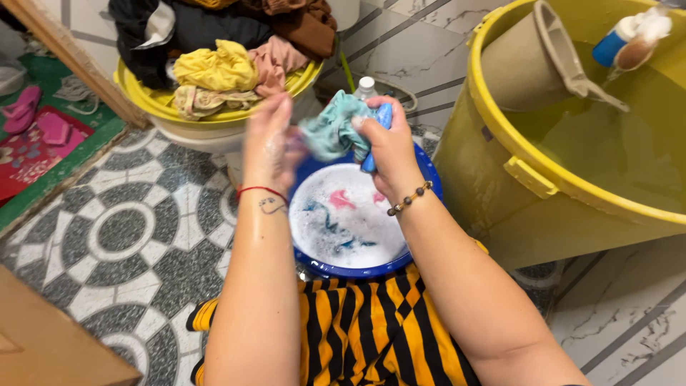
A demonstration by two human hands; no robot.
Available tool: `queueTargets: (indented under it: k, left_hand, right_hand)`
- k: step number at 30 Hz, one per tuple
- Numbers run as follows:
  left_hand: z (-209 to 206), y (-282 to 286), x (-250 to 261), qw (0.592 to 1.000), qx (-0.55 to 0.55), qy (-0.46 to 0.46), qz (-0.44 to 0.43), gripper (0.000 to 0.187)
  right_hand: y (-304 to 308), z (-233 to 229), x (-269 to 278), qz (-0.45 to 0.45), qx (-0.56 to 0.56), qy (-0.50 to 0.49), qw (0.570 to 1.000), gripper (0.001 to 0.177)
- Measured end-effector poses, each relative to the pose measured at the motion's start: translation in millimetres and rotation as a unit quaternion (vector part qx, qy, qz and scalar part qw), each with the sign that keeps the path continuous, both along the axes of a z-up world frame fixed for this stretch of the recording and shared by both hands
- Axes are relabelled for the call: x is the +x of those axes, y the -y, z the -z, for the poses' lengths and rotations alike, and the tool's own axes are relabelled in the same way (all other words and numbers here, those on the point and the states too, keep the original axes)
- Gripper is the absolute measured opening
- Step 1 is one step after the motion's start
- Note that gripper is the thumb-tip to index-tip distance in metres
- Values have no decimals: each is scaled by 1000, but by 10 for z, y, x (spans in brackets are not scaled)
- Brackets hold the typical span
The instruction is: The person washes clothes by hand in a blue basin, scrubbing soapy fabric and rinsing it with water.
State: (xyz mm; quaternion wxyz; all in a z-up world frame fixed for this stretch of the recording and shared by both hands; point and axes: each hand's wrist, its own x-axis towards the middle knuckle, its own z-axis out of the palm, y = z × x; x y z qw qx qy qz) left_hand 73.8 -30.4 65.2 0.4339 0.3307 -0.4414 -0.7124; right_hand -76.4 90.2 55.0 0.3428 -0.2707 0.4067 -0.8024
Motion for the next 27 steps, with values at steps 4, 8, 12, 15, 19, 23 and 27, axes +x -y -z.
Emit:
queueTargets:
  k: [4, 8, 12, 15, 19, 23, 27]
  left_hand:
    - [190, -158, -342, 958, 100, -187, 191, 55]
    - [411, -302, -659, 938, 134, -275, 163, 48]
    - [550, -294, -701, 954, 135, -244, 114, 39]
    - [707, -150, -736, 790, 205, -499, 290, 24]
    - [739, -155, -672, 910, 142, -350, 171, 35]
    - [773, -202, -712, 960, 66, -253, 102, 42]
    - [1084, -35, -775, 934, 36, -345, 80, 26]
  right_hand:
    - [-66, -237, 372, 165, -16, -493, 854, 23]
    - [-93, -403, 456, 179, -110, -587, 782, 28]
    - [-17, -426, 370, 138, -40, -350, 926, 25]
    - [-119, -207, 690, 272, -69, -607, 744, 28]
    - [55, 54, 387, 111, -106, -387, 909, 26]
    - [314, 255, 247, 118, -29, -117, 986, 22]
    - [-23, 241, 743, 243, -44, -468, 849, 25]
